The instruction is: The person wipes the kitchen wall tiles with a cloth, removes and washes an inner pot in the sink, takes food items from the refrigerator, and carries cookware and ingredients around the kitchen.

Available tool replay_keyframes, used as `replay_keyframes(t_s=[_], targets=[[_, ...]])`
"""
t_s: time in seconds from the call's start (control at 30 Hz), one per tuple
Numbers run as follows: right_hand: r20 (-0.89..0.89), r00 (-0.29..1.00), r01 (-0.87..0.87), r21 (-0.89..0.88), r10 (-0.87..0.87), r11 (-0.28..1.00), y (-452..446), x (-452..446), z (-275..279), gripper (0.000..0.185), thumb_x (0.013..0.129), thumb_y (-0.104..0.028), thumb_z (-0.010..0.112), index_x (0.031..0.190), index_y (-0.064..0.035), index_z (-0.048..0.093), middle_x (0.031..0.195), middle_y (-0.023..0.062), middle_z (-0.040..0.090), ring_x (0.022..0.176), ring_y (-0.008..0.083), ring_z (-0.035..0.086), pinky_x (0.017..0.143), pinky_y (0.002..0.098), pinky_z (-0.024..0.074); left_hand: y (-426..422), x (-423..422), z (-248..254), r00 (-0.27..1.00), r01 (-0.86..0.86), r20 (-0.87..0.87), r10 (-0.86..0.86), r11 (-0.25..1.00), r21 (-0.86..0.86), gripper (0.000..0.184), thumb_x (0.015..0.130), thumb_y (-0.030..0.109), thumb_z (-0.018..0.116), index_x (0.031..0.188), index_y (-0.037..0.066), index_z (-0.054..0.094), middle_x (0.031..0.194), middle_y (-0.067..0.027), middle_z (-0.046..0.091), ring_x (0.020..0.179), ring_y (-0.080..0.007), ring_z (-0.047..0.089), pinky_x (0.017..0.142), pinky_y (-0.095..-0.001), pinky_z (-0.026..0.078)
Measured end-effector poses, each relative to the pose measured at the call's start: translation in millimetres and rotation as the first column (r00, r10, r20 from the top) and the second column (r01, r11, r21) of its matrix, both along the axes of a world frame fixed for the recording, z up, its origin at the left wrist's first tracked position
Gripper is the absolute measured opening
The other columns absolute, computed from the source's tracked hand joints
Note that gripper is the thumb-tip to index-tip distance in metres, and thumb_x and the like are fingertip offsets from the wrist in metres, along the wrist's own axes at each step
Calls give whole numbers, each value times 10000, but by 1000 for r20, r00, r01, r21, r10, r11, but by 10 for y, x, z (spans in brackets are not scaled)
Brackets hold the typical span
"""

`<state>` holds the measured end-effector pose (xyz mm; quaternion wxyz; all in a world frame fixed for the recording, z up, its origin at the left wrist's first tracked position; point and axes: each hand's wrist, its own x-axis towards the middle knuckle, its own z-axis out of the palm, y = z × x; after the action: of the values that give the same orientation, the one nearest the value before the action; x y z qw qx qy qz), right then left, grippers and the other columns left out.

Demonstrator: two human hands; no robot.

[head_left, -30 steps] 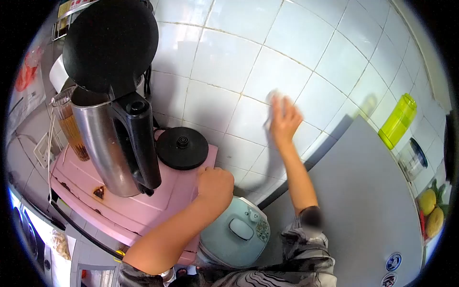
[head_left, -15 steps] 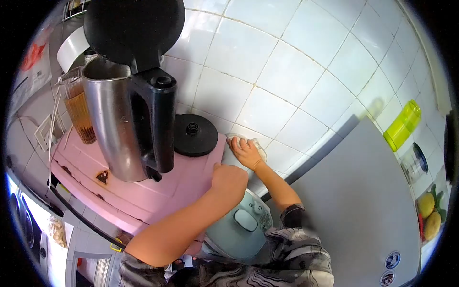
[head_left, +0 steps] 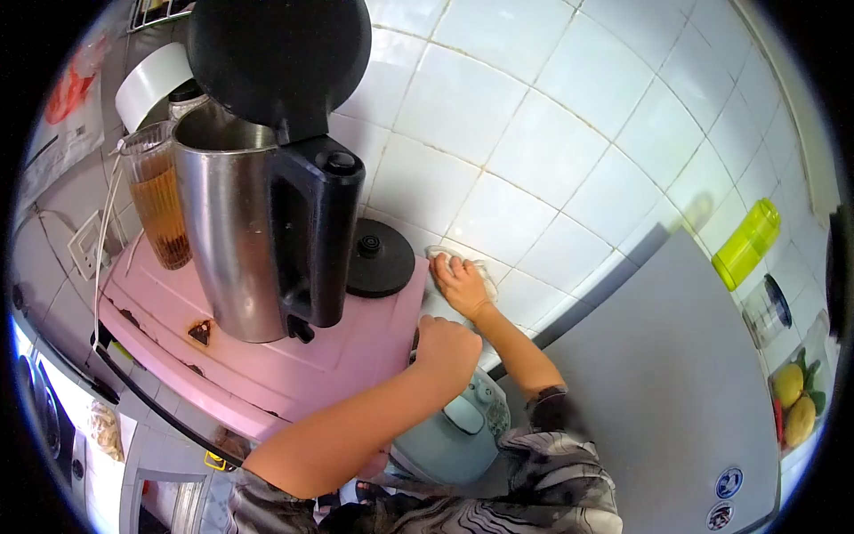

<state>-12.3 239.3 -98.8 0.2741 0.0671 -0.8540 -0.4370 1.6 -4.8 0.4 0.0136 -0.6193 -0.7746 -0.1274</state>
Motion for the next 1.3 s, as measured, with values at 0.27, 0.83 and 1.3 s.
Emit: replay_keyframes(t_s=[0.27, 0.83, 1.3], targets=[[59, 998, 29, 87, -34, 996, 176, 534, 30, 442, 832, -174, 468, 1261, -90, 539, 1206, 48, 491, 983, 208, 470, 803, 358, 423, -11, -13, -15, 999, 27, 41, -26, 1000, -5, 95, 686, 115, 629, 755, 107, 694, 794, -89, 675, 819, -248, 649, 699, -400, 458], [160, 987, -22, 276, -23, 961, -152, -283, 492, 531, 836, -200, 470, 1349, -73, 417, 1394, 54, 360, 1130, 241, 377, 856, 355, 391, -53, 67, -11, 998, 14, -55, -10, 998, 67, 83, 670, 136, 654, 740, 111, 690, 773, -87, 669, 754, -246, 645, 673, -377, 448], [368, 929, -138, 244, 40, 960, -68, -173, 1000, 528, 822, -202, 487, 1321, -31, 460, 1327, 47, 434, 1140, 206, 394, 881, 322, 374, -29, 57, -131, 1000, 2, -2, -2, 999, 34, 143, 668, 155, 663, 795, 97, 693, 812, -90, 675, 798, -242, 637, 694, -411, 454]])
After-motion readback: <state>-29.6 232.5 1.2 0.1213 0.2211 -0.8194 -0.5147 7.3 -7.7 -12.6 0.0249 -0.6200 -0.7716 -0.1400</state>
